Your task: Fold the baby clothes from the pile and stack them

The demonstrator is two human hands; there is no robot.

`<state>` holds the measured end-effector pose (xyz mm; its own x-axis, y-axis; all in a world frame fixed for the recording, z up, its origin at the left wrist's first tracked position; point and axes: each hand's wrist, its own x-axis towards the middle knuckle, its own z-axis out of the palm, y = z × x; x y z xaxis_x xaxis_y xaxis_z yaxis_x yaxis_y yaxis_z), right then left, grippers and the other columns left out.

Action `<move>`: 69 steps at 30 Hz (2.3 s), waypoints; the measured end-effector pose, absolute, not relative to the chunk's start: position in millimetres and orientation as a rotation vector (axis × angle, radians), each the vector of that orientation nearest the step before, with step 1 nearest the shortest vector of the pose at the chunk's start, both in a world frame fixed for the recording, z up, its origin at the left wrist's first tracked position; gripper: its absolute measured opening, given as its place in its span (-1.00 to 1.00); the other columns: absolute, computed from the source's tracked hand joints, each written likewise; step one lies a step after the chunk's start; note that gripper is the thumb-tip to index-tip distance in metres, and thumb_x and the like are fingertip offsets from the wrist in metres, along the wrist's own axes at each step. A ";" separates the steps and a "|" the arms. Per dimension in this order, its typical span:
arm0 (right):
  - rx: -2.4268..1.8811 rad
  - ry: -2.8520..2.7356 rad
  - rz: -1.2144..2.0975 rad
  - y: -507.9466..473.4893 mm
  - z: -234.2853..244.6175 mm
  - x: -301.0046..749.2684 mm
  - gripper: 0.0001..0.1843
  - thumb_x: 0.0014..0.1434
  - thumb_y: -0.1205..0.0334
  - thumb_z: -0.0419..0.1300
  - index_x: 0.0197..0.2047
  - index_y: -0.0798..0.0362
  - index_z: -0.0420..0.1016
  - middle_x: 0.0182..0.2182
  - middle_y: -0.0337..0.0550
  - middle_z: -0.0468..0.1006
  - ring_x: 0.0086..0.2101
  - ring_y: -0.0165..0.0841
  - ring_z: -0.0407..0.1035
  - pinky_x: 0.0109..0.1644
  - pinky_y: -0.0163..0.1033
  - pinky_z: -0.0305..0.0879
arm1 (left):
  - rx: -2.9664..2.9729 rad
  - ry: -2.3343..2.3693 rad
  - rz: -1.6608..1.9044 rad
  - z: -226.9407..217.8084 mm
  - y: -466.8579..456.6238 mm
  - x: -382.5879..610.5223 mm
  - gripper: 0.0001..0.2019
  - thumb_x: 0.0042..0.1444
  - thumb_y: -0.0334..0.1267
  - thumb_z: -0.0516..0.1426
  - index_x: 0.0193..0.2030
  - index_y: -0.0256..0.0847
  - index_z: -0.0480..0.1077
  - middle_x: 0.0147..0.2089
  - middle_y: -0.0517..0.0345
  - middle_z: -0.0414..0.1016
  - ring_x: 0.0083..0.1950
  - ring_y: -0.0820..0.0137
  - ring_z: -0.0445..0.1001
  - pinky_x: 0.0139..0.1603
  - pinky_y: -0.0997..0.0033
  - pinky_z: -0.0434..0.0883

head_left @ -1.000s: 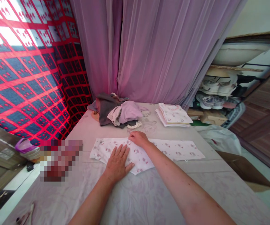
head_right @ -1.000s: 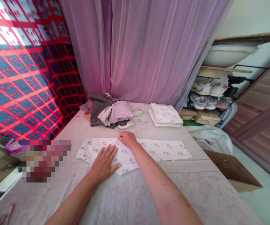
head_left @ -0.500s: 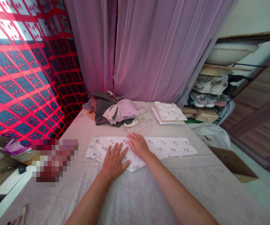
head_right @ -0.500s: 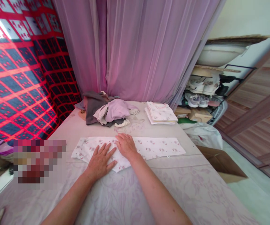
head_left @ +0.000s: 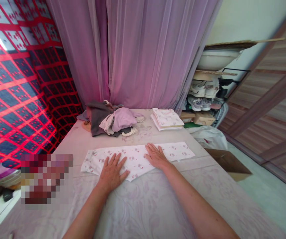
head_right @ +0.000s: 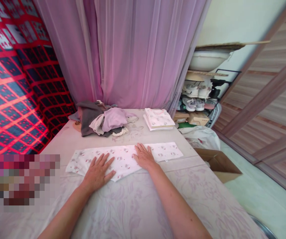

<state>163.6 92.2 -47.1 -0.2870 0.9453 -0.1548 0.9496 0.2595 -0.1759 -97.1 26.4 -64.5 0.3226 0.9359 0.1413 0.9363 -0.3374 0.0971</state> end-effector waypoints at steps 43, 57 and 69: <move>2.386 2.035 0.222 139.0 -30.0 318.0 -0.64 0.23 0.31 -0.05 -0.02 0.04 0.48 -0.08 0.08 0.51 -0.08 -0.16 0.34 -0.07 -0.10 0.14 | -2.474 -1.687 -0.280 -68.7 28.3 -101.5 -0.45 0.19 0.11 -0.05 0.26 0.00 0.24 0.34 0.02 0.20 0.35 0.07 0.14 0.29 -0.09 0.08; 2.185 2.452 -0.168 81.8 -52.6 280.0 -0.47 0.28 0.14 -0.13 0.28 -0.03 0.21 0.30 -0.12 0.16 0.26 -0.25 0.01 0.30 -0.02 -0.08 | -2.467 -1.694 -0.328 -70.2 27.9 -101.2 -0.46 0.18 0.11 -0.03 0.26 0.03 0.25 0.34 0.03 0.20 0.35 0.07 0.13 0.30 -0.09 0.06; 2.035 2.388 -0.194 96.1 -32.6 240.1 -0.40 0.32 0.03 -0.27 0.37 0.00 -0.02 0.38 -0.12 -0.11 0.33 -0.30 -0.24 0.35 0.08 -0.33 | -2.468 -1.728 -0.273 -64.6 26.6 -98.9 -0.46 0.18 0.11 -0.05 0.26 0.00 0.25 0.34 0.02 0.19 0.35 0.08 0.13 0.29 -0.11 0.08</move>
<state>240.1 96.1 -32.6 -0.1621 0.9837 -0.0784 0.9834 0.1544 -0.0953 -98.9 26.6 -64.6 0.3336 0.9183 0.2131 0.9393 -0.3431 0.0080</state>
